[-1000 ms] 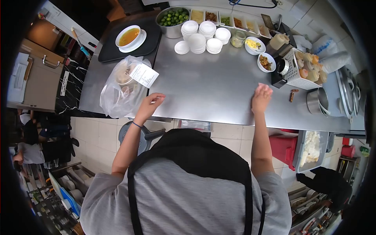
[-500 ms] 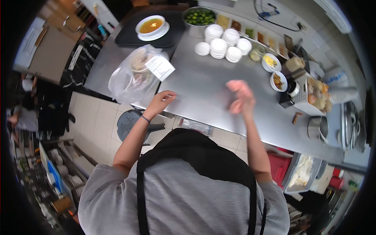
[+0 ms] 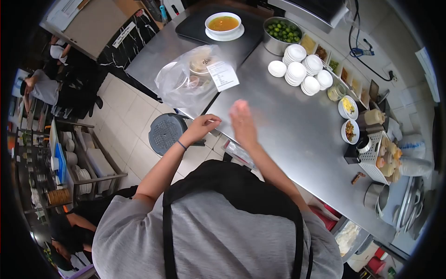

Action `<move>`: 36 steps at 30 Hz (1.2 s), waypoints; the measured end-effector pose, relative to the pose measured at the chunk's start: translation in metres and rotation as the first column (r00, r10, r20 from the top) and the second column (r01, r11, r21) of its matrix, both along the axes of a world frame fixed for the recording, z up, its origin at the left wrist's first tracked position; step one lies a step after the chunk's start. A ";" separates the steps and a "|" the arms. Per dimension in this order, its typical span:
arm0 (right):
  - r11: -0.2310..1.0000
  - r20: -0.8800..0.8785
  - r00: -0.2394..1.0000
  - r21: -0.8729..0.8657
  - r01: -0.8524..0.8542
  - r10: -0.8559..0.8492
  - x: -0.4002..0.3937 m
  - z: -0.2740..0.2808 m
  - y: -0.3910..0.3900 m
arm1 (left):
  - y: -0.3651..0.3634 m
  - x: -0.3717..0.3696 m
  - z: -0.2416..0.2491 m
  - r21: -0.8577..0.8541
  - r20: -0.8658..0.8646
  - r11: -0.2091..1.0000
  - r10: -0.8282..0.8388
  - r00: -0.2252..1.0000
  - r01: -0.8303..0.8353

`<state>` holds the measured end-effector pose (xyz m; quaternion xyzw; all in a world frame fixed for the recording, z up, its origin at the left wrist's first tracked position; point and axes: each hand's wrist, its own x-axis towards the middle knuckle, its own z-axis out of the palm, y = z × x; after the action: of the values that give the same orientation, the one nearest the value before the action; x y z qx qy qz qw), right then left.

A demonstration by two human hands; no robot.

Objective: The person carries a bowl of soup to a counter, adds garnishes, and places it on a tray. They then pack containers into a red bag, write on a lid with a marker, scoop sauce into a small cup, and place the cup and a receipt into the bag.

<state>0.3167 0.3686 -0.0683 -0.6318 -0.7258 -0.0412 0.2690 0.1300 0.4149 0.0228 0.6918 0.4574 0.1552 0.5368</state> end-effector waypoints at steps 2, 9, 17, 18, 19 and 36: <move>0.985 -0.089 0.987 -0.098 -0.139 0.130 -0.005 0.019 -0.020 | 0.007 0.018 -0.008 0.039 -0.028 0.995 -0.086 0.996 0.087; 0.860 -0.130 0.867 0.119 0.496 -0.481 0.139 0.001 -0.117 | 0.023 0.078 -0.024 0.010 0.023 0.964 -0.264 0.964 0.264; 0.480 -0.763 0.257 -0.080 0.874 -0.594 0.222 -0.021 -0.354 | 0.042 0.109 -0.012 0.001 -0.014 0.932 -0.363 0.932 0.363; 0.307 0.077 0.306 -0.002 0.952 -0.949 0.224 -0.023 -0.396 | 0.046 0.107 -0.012 0.056 0.001 0.934 -0.353 0.936 0.352; 0.232 -0.381 0.149 -0.182 0.956 -0.913 0.234 -0.045 -0.440 | 0.050 0.102 -0.011 0.110 0.015 0.936 -0.339 0.941 0.335; 0.819 -0.056 0.818 -0.063 0.570 -0.573 0.086 -0.012 -0.143 | 0.084 0.030 0.014 0.573 -0.038 0.818 0.075 0.996 -0.039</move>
<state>0.4024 0.2260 -0.0804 -0.8271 -0.4935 -0.0813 0.2564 0.1602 0.4993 0.0365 0.8112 0.4259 0.2807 0.2860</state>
